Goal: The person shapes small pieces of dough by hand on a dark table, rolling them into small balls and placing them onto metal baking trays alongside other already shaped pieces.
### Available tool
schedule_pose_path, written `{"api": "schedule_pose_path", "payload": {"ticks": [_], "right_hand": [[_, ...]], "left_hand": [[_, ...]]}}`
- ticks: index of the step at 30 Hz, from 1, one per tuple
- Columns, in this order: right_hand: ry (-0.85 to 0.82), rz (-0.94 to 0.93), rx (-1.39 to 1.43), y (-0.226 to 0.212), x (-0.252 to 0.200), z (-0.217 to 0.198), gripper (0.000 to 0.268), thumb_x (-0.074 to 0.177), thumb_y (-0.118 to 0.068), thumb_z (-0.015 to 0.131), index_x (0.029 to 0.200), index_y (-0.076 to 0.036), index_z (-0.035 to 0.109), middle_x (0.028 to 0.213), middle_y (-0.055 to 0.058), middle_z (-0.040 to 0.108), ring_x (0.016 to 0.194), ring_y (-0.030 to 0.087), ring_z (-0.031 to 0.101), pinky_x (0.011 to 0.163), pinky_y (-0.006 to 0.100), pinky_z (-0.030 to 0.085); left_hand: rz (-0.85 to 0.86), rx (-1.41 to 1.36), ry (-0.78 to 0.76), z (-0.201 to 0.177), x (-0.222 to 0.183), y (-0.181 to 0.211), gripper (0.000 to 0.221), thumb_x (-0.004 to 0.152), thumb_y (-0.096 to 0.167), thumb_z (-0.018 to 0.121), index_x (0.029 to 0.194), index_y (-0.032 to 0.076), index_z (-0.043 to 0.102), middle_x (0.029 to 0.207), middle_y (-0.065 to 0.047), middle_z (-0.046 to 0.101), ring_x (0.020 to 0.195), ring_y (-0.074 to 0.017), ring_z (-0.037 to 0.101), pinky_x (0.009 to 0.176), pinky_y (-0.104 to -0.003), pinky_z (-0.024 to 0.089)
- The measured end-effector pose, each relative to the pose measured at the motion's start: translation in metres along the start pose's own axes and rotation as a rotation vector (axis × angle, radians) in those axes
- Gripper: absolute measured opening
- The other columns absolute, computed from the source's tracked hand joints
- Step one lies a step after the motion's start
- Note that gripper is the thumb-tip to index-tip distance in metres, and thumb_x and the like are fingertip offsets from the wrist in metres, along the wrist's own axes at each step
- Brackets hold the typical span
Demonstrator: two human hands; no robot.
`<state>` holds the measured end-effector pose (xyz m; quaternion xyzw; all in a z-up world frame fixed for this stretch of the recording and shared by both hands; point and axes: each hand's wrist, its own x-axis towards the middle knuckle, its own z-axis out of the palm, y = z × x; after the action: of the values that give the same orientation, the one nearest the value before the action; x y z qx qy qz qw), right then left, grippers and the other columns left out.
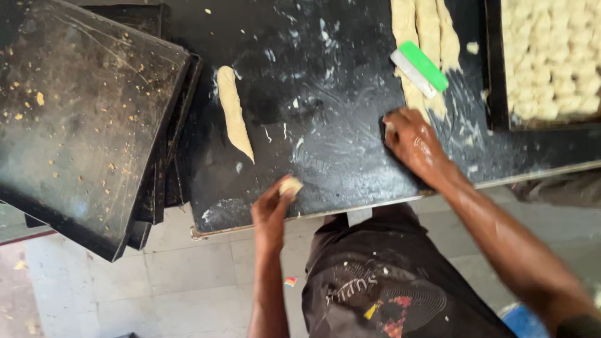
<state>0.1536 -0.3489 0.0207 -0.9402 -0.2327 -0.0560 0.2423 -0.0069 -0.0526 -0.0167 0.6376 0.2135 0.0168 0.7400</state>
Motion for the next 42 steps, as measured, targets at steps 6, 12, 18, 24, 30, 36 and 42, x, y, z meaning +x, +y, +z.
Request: {"api": "schedule_pose_path", "payload": {"ticks": [6, 12, 18, 24, 30, 36, 42], "right_hand": [[-0.371, 0.215, 0.571, -0.027, -0.027, -0.021, 0.022, 0.09, -0.005, 0.073, 0.111, -0.011, 0.075, 0.101, 0.005, 0.076, 0.083, 0.017, 0.073, 0.073, 0.034, 0.059], [-0.208, 0.292, 0.518, -0.036, -0.017, -0.043, 0.043, 0.073, -0.006, 0.082, 0.115, -0.005, 0.071, 0.088, 0.013, 0.063, 0.069, 0.022, 0.06, 0.064, 0.039, 0.054], [-0.121, -0.191, 0.301, -0.032, -0.056, -0.061, 0.033, 0.082, -0.002, 0.073, 0.114, -0.005, 0.069, 0.108, 0.009, 0.067, 0.094, 0.027, 0.064, 0.078, 0.036, 0.055], [0.098, 0.094, 0.349, 0.015, -0.072, -0.067, 0.018, 0.082, -0.011, 0.082, 0.097, -0.011, 0.072, 0.097, 0.007, 0.065, 0.091, 0.028, 0.064, 0.08, 0.037, 0.053], [-0.202, 0.627, 1.051, 0.088, -0.071, -0.088, 0.019, 0.086, -0.002, 0.075, 0.105, -0.003, 0.078, 0.094, 0.01, 0.075, 0.081, 0.028, 0.066, 0.068, 0.037, 0.053], [0.053, -0.08, 0.241, 0.114, -0.075, -0.134, 0.043, 0.076, -0.014, 0.08, 0.116, 0.0, 0.071, 0.12, 0.015, 0.064, 0.108, 0.035, 0.063, 0.086, 0.042, 0.055], [0.219, 0.243, 0.457, 0.161, -0.107, -0.139, 0.021, 0.085, -0.004, 0.078, 0.104, -0.012, 0.071, 0.114, 0.007, 0.065, 0.107, 0.025, 0.067, 0.089, 0.038, 0.058]], "left_hand": [[0.053, 0.208, -0.258, 0.069, 0.03, -0.009, 0.028, 0.097, 0.005, 0.072, 0.124, -0.002, 0.074, 0.104, -0.009, 0.079, 0.09, -0.0101, 0.067, 0.079, -0.027, 0.056], [-0.054, 0.112, -0.623, 0.109, 0.03, 0.022, 0.067, 0.087, 0.006, 0.07, 0.146, 0.018, 0.041, 0.111, -0.003, 0.072, 0.101, -0.0055, 0.066, 0.091, -0.024, 0.056], [-0.227, -0.033, -0.594, 0.143, 0.037, 0.011, 0.038, 0.1, 0.006, 0.064, 0.138, 0.003, 0.068, 0.112, -0.009, 0.076, 0.098, -0.014, 0.067, 0.087, -0.029, 0.056], [-0.169, -0.181, -0.636, 0.188, 0.028, 0.004, 0.032, 0.095, 0.002, 0.065, 0.127, 0.0, 0.068, 0.128, -0.003, 0.068, 0.113, -0.0164, 0.067, 0.097, -0.029, 0.056], [0.083, 0.167, -0.69, 0.256, 0.035, 0.034, 0.046, 0.091, 0.004, 0.076, 0.134, 0.006, 0.06, 0.116, -0.003, 0.07, 0.105, -0.0174, 0.071, 0.091, -0.029, 0.06], [-0.211, 0.115, -0.714, 0.321, 0.054, 0.021, 0.037, 0.1, 0.01, 0.071, 0.136, 0.003, 0.069, 0.117, -0.009, 0.076, 0.098, -0.0177, 0.073, 0.088, -0.031, 0.061], [-0.428, -0.009, -0.799, 0.376, 0.055, -0.003, 0.035, 0.105, 0.011, 0.061, 0.137, -0.002, 0.067, 0.12, -0.012, 0.074, 0.102, -0.0163, 0.07, 0.092, -0.03, 0.06]]}}
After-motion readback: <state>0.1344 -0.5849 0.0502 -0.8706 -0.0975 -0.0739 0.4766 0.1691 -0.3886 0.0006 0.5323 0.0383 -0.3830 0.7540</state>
